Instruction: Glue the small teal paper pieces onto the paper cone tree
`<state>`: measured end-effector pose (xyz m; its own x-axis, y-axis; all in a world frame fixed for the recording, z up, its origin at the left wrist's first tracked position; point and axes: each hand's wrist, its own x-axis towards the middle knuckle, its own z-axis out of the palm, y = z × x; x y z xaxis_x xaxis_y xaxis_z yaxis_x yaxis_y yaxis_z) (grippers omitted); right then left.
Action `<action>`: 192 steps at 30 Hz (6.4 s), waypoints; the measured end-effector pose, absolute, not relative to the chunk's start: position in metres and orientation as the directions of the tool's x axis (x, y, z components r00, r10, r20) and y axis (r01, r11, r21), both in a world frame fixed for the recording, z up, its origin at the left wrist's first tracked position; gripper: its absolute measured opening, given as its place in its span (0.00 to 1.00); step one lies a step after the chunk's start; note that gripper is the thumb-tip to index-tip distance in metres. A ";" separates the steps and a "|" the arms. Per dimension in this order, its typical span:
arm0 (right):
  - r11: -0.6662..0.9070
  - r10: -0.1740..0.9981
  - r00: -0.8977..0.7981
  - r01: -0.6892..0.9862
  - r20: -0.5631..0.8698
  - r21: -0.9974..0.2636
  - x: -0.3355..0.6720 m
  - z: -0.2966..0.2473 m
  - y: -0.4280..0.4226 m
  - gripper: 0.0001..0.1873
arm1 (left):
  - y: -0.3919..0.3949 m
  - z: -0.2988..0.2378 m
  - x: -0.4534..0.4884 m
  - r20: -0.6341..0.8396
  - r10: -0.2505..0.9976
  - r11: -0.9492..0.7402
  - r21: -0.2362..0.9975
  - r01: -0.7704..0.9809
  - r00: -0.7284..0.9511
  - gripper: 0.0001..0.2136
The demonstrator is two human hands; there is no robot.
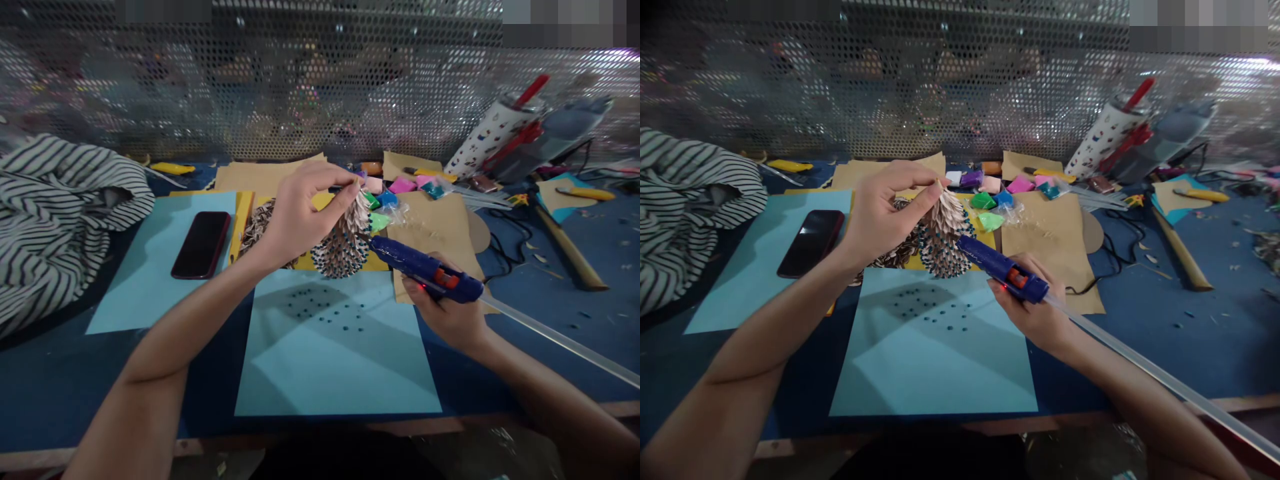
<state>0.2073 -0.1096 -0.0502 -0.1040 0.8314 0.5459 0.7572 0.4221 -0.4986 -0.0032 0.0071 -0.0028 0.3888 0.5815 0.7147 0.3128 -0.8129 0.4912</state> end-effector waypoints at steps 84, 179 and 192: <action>0.591 0.792 -0.500 0.772 0.350 -0.234 0.198 -0.104 -0.123 0.09 | -0.122 -0.108 -0.014 0.682 0.063 -0.998 0.037 0.051 0.729 0.06; 0.253 0.928 -0.164 0.937 0.335 -0.242 0.280 -0.086 -0.117 0.11 | -0.104 -0.097 -0.004 0.455 0.227 -0.970 0.027 0.241 0.861 0.16; 0.328 0.919 -0.250 0.913 0.305 -0.241 0.293 -0.120 -0.125 0.21 | -0.081 -0.108 0.058 0.253 0.206 -0.979 0.040 0.202 0.945 0.20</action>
<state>0.2935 -0.1245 -0.1202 -0.2495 0.9192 0.3047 0.9133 0.3279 -0.2414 0.0578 -0.0806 -0.1075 0.9453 0.2058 0.2532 0.2022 -0.9785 0.0404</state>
